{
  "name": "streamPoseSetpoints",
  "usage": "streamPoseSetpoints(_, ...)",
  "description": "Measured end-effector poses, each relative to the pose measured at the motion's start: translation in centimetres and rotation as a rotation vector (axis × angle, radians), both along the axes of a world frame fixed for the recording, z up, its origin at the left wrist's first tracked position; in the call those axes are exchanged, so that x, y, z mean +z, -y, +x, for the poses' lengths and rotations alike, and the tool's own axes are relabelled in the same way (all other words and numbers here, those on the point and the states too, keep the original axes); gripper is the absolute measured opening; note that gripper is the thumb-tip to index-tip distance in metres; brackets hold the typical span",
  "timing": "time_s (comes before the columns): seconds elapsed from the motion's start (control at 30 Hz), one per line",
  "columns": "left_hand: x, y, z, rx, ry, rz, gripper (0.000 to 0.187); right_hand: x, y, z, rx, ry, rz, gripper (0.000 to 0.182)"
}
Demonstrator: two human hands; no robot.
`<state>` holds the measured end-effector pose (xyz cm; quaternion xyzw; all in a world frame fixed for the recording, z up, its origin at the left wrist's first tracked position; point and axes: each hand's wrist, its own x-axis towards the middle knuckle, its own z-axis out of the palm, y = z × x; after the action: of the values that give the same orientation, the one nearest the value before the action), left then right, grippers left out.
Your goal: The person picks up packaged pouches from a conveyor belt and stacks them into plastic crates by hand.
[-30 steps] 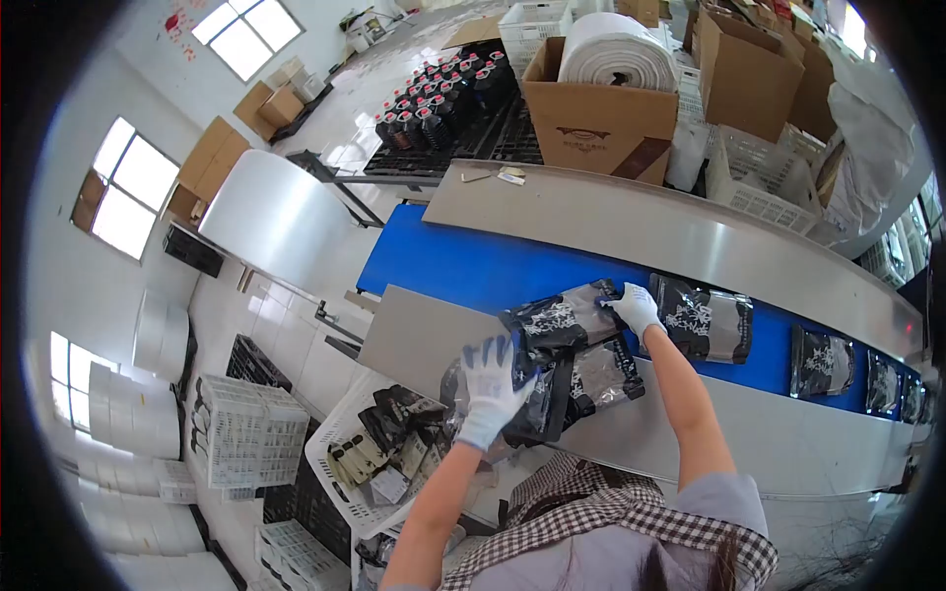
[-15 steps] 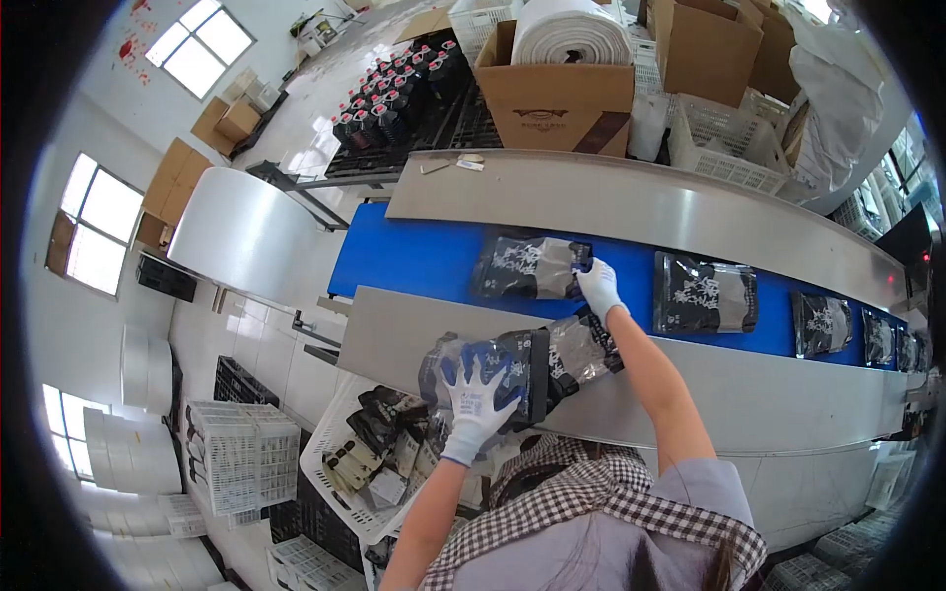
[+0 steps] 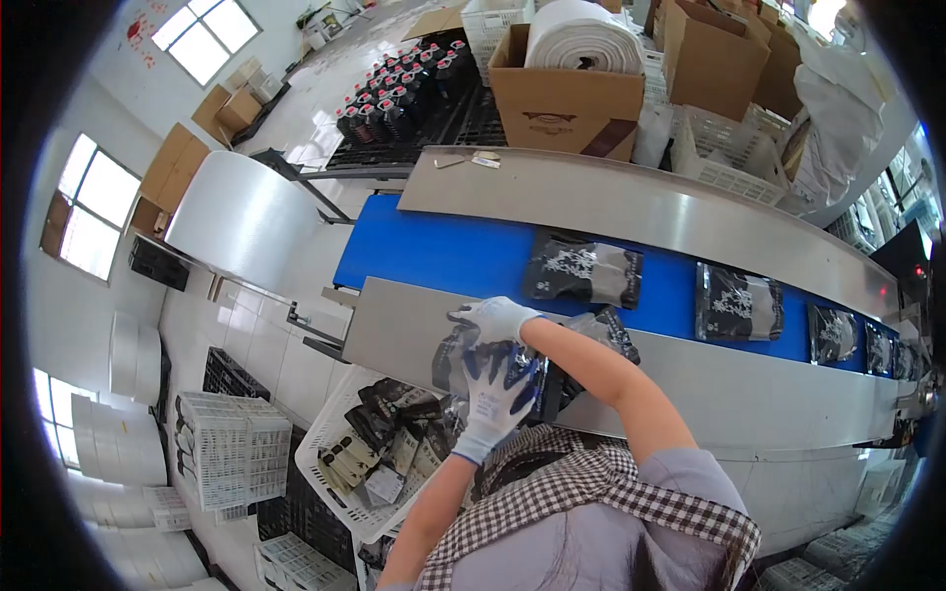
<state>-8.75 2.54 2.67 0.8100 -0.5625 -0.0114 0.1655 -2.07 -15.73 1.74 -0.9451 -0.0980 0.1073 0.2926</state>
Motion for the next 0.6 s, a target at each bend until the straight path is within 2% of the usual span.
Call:
streamPoseSetpoints(0.1,-0.2,-1.8,0.1,0.013,-0.023,0.017,0.055,-3.0,1.0,2.8,0.159,-0.163,0.011,0.065)
streamPoseSetpoints(0.17,0.2,-3.1,0.1,0.030,-0.021,0.027,0.057,-2.5,1.7,3.2,0.123,-0.188,0.010,0.063)
streamPoseSetpoints(0.23,0.9,-3.6,-0.5,0.010,-0.077,0.122,0.072,-2.9,2.2,3.2,0.073,-0.204,0.023,0.065)
streamPoseSetpoints(0.27,0.9,-3.9,-1.0,-0.007,-0.104,0.159,0.076,-3.3,1.8,3.2,0.030,-0.188,0.004,0.072)
streamPoseSetpoints(0.33,0.3,-4.6,-1.2,-0.056,-0.139,0.242,0.086,-2.3,0.7,3.8,0.157,-0.026,0.076,0.076)
streamPoseSetpoints(0.37,0.1,-4.6,-1.2,-0.055,-0.102,0.237,0.084,-1.6,0.2,4.0,0.215,0.056,0.113,0.078)
streamPoseSetpoints(0.5,-0.4,-4.5,-1.0,-0.066,-0.037,0.252,0.075,2.4,-3.3,6.6,0.483,-0.306,-0.103,0.062)
streamPoseSetpoints(0.53,-0.1,-4.3,-0.9,-0.070,-0.042,0.241,0.075,0.5,-3.4,7.2,0.441,-0.256,0.031,0.051)
streamPoseSetpoints(0.57,0.1,-4.3,-0.8,-0.075,-0.048,0.230,0.075,-1.2,-2.6,7.6,0.392,-0.295,0.108,0.049)
streamPoseSetpoints(0.6,0.0,-4.3,-0.6,-0.085,-0.065,0.205,0.075,-0.1,-1.8,7.3,0.342,-0.334,0.186,0.047)
